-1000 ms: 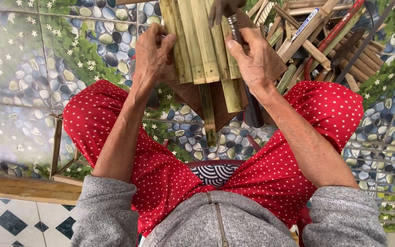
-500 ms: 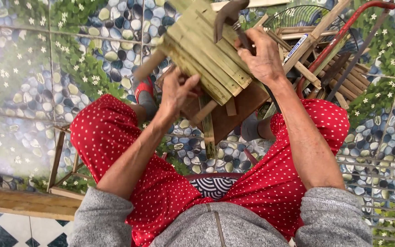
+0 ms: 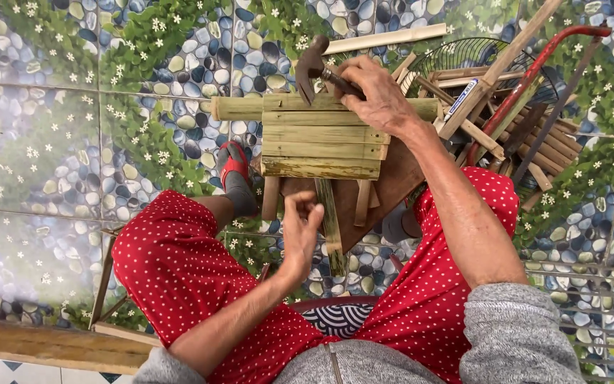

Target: The person sits cross-legged and assembles a small bamboo structure by aligning bamboo slats on a wooden base and hammering nails to secure them. They repeatedly adjust the slats, hammer nails, and add more bamboo pieces to build the frame.

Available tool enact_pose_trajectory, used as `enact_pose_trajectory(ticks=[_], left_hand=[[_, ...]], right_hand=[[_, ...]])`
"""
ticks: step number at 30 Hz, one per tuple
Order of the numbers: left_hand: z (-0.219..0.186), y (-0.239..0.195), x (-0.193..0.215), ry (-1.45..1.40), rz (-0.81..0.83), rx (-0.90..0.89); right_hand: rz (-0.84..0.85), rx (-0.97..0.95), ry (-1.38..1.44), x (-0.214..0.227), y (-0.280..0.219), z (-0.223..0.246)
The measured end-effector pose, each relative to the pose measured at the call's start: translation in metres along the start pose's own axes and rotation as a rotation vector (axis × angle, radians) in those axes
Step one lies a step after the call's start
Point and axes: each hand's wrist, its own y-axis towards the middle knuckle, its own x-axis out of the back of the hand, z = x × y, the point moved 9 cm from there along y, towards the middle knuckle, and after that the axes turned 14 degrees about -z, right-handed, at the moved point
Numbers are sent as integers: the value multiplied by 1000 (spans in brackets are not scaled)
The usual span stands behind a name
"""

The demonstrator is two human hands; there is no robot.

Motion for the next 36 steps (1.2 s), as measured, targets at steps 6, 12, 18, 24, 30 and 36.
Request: enact_pose_trajectory(ticks=[6, 12, 18, 24, 30, 36], left_hand=[[11, -39, 10, 89, -110, -30], [15, -44, 4, 244, -98, -204], [20, -47, -6, 205, 3, -243], [29, -45, -1, 384, 63, -318], [28, -38, 4, 481, 56, -395], [27, -9, 24, 623, 35, -510]], right_hand=[[-36, 3, 88, -12, 33, -12], [80, -43, -114, -43, 37, -46], [66, -59, -189, -40, 36, -40], [-26, -132, -49, -27, 36, -35], [-17, -152, -56, -28, 33, -44], [-76, -194, -54, -26, 28, -67]])
